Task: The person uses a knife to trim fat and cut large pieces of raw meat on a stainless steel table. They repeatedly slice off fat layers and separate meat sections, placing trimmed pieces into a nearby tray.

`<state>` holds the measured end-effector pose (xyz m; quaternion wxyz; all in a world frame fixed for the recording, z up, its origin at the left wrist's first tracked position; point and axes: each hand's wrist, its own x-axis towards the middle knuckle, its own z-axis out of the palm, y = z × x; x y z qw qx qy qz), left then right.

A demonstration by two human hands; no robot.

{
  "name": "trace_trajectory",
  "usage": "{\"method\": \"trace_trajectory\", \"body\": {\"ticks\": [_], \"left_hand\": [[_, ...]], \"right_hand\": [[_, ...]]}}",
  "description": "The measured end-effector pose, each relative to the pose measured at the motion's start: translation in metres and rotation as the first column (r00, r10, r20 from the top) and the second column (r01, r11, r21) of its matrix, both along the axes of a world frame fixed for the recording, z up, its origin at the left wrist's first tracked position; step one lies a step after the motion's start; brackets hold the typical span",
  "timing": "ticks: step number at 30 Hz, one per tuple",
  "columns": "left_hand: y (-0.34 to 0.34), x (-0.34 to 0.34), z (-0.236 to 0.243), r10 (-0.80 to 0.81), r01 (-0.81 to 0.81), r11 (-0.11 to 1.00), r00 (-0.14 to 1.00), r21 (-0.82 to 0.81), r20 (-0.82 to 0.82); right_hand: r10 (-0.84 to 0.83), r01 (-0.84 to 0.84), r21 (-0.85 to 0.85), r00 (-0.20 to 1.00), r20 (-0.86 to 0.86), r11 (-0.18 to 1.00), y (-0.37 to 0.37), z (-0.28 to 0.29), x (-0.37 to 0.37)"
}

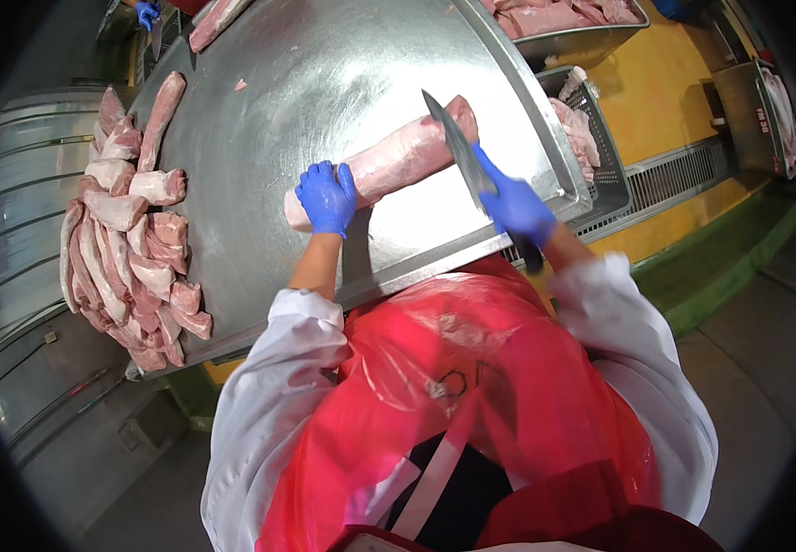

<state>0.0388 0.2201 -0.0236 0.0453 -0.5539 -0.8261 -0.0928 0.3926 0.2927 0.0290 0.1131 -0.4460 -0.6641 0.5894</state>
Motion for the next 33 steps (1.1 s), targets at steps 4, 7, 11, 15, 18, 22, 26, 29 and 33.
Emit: {"method": "trace_trajectory", "body": {"ticks": [4,7,11,15,18,22,26,29,33], "left_hand": [[-0.004,0.02,0.001,0.118,-0.118,0.993,0.993,0.001,-0.009],[0.005,0.027,0.008,0.18,-0.181,0.981,0.983,-0.073,-0.018],[0.009,0.026,0.008,0.262,-0.261,0.95,0.965,-0.168,-0.015],[0.006,0.027,0.017,0.168,-0.16,0.981,0.984,-0.108,0.063],[0.026,0.047,0.024,-0.206,0.169,0.965,0.962,0.201,0.181],[0.07,0.126,0.066,-0.512,0.506,0.857,0.816,0.096,0.269],[0.094,0.115,0.022,-0.474,0.477,0.875,0.811,0.079,0.343],[0.097,0.109,0.03,-0.398,0.411,0.908,0.778,0.085,0.486],[0.099,0.108,0.039,-0.362,0.401,0.916,0.784,0.035,0.503]], "right_hand": [[-0.047,0.043,-0.059,0.997,-0.065,0.997,-0.007,0.006,-0.009],[-0.099,0.094,-0.165,0.995,-0.023,0.982,0.022,0.0,-0.036],[0.035,0.0,-0.215,0.987,0.16,0.977,-0.056,0.023,0.02],[-0.053,0.048,-0.148,0.998,-0.029,0.988,-0.08,0.033,0.098],[-0.234,0.224,-0.139,0.971,-0.053,0.965,-0.044,0.037,0.096],[-0.396,0.368,-0.151,0.883,-0.252,0.917,-0.011,0.008,0.067],[-0.402,0.386,-0.111,0.878,-0.259,0.916,-0.007,-0.008,0.034],[-0.36,0.358,-0.052,0.908,-0.214,0.932,0.002,-0.022,0.003],[-0.32,0.311,-0.074,0.907,-0.274,0.947,0.025,-0.023,-0.052]]}}
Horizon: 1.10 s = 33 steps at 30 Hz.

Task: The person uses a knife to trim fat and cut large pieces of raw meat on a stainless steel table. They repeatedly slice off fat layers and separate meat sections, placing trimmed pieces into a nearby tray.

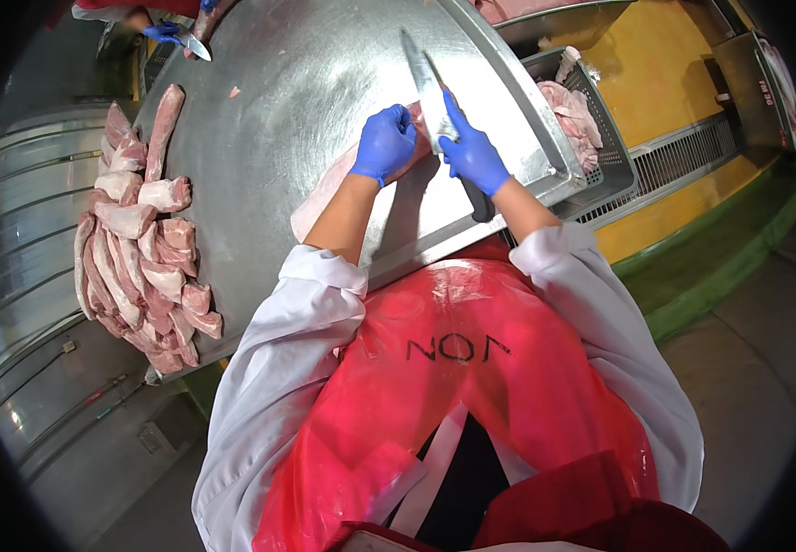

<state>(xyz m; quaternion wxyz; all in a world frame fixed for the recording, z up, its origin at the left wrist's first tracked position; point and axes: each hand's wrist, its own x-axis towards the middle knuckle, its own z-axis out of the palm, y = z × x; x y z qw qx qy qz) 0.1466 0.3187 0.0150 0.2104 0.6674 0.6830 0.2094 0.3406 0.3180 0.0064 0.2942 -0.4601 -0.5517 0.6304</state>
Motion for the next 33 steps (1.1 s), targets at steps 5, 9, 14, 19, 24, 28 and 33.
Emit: {"method": "trace_trajectory", "body": {"ticks": [5,9,14,19,24,28,33], "left_hand": [[0.001,-0.004,0.009,0.013,-0.015,0.999,0.999,0.047,0.04],[0.009,-0.007,0.033,0.034,-0.031,0.999,0.994,-0.034,0.104],[0.018,-0.022,0.026,-0.12,0.109,0.979,0.991,0.173,0.055],[-0.008,-0.066,0.04,0.124,-0.119,0.992,0.97,-0.037,0.21],[-0.032,-0.096,0.033,-0.152,0.109,0.988,0.852,-0.113,-0.502],[-0.015,-0.038,0.03,-0.242,0.266,0.962,0.75,-0.055,-0.615],[-0.002,-0.035,0.038,-0.411,0.322,0.91,0.604,-0.263,-0.683]], "right_hand": [[0.362,-0.361,-0.055,0.895,0.259,0.931,-0.032,0.014,0.039],[0.452,-0.451,-0.055,0.864,0.221,0.891,-0.036,0.026,0.06],[0.406,-0.427,0.025,0.875,0.263,0.904,0.004,0.004,0.001],[0.433,-0.484,0.132,0.854,0.289,0.865,-0.091,0.012,0.099],[0.299,-0.308,0.035,0.941,0.156,0.951,-0.075,0.027,0.125],[0.227,-0.24,0.068,0.961,0.158,0.968,-0.018,0.018,0.07],[0.272,-0.281,0.135,0.958,0.087,0.95,0.014,-0.002,-0.02]]}}
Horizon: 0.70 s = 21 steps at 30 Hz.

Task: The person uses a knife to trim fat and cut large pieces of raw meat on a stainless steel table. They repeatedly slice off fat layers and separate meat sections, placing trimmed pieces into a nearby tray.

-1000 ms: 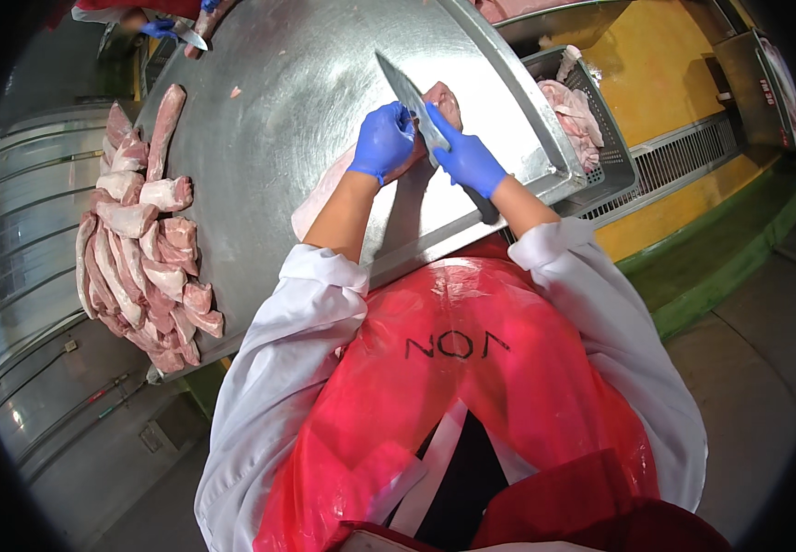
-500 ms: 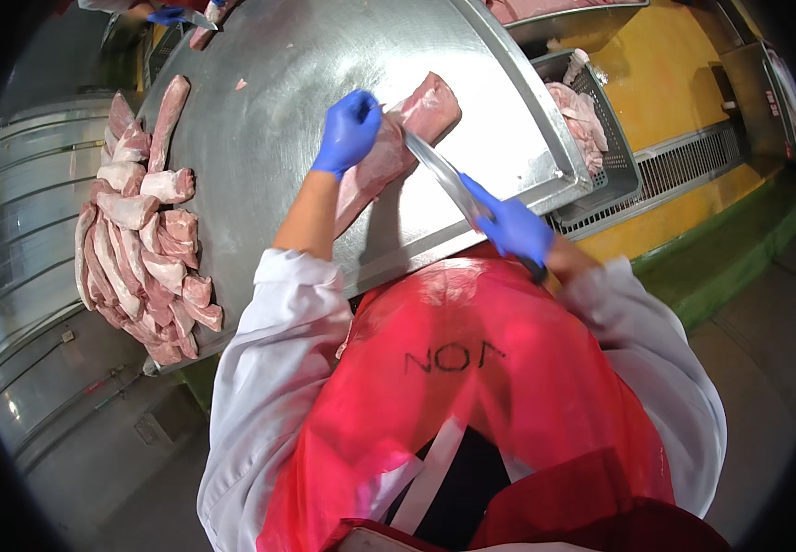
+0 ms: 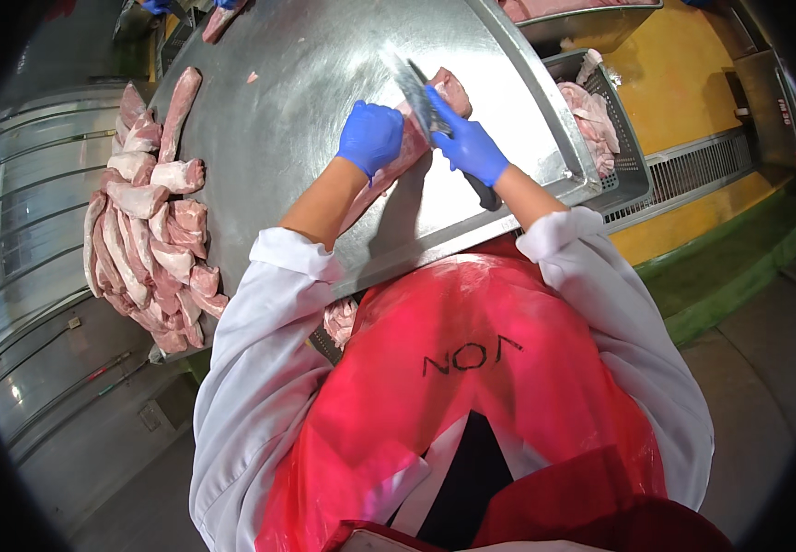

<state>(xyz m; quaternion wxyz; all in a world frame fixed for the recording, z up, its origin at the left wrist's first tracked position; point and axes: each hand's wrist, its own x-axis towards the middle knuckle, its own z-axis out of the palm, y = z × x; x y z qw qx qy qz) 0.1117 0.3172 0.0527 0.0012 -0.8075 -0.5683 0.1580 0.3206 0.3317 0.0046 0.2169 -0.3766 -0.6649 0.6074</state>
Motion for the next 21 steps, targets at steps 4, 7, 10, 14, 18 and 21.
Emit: {"method": "trace_trajectory", "body": {"ticks": [4,7,10,14,18,21], "left_hand": [[0.009,-0.011,0.005,-0.032,0.032,0.999,0.999,0.0,-0.026],[0.017,-0.019,0.016,-0.064,0.062,0.997,0.997,0.051,0.036],[0.023,-0.012,0.033,-0.136,0.136,0.991,0.987,0.001,0.085],[0.035,-0.027,0.04,-0.114,0.117,0.993,0.985,-0.015,0.131],[0.033,-0.053,0.048,-0.093,0.093,0.996,0.988,-0.001,0.12],[0.035,-0.043,0.057,-0.153,0.149,0.988,0.979,0.033,0.138]], "right_hand": [[0.292,-0.295,-0.007,0.942,0.167,0.955,0.004,0.004,0.023],[0.412,-0.41,-0.043,0.9,0.142,0.911,0.007,-0.001,0.062],[0.383,-0.375,-0.092,0.918,0.099,0.922,0.017,0.003,0.026],[0.292,-0.289,-0.066,0.956,0.033,0.955,0.026,-0.002,-0.027],[0.546,-0.532,-0.134,0.831,0.103,0.836,0.019,0.006,0.042],[0.523,-0.503,-0.19,0.85,0.07,0.843,0.012,0.002,0.027]]}}
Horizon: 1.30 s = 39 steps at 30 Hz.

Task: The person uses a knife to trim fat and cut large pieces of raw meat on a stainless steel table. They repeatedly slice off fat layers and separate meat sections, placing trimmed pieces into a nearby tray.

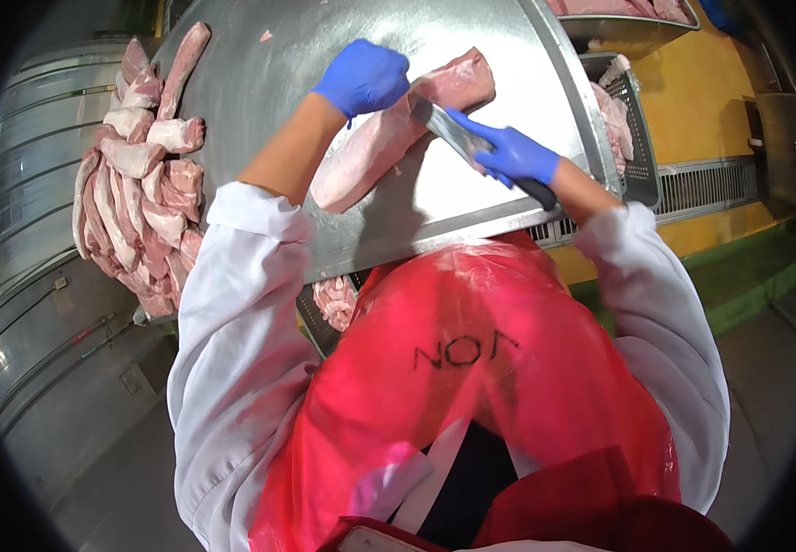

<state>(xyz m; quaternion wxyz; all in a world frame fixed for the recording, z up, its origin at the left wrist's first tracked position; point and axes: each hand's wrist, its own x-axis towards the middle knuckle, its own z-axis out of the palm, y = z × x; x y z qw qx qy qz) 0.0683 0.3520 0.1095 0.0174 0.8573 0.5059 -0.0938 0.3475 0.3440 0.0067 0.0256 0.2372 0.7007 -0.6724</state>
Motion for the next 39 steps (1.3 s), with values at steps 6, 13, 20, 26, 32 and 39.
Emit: {"method": "trace_trajectory", "body": {"ticks": [6,13,20,26,32,39], "left_hand": [[0.004,-0.008,0.02,0.111,-0.113,0.987,0.994,-0.114,-0.024],[0.006,-0.015,0.039,0.046,-0.056,0.998,0.979,-0.042,-0.198],[-0.01,-0.03,0.062,0.237,-0.237,0.972,0.971,0.0,-0.017],[-0.028,-0.045,0.072,0.154,-0.169,0.978,0.98,0.118,0.127],[-0.053,-0.064,0.092,0.17,-0.215,0.966,0.947,0.142,0.274],[-0.079,-0.071,0.111,0.112,-0.198,0.945,0.944,0.262,0.31]], "right_hand": [[-0.193,0.2,0.065,0.976,-0.1,0.978,-0.024,-0.004,-0.067],[-0.125,0.13,0.16,0.991,-0.042,0.978,-0.036,-0.012,-0.063],[-0.065,0.064,-0.023,0.997,-0.031,0.998,-0.083,0.011,-0.031],[-0.136,0.148,0.245,0.989,-0.066,0.958,-0.058,0.001,-0.14],[-0.066,0.074,0.161,0.996,-0.056,0.984,-0.101,-0.007,-0.08],[-0.171,0.163,0.243,0.985,0.014,0.956,-0.115,-0.008,-0.164]]}}
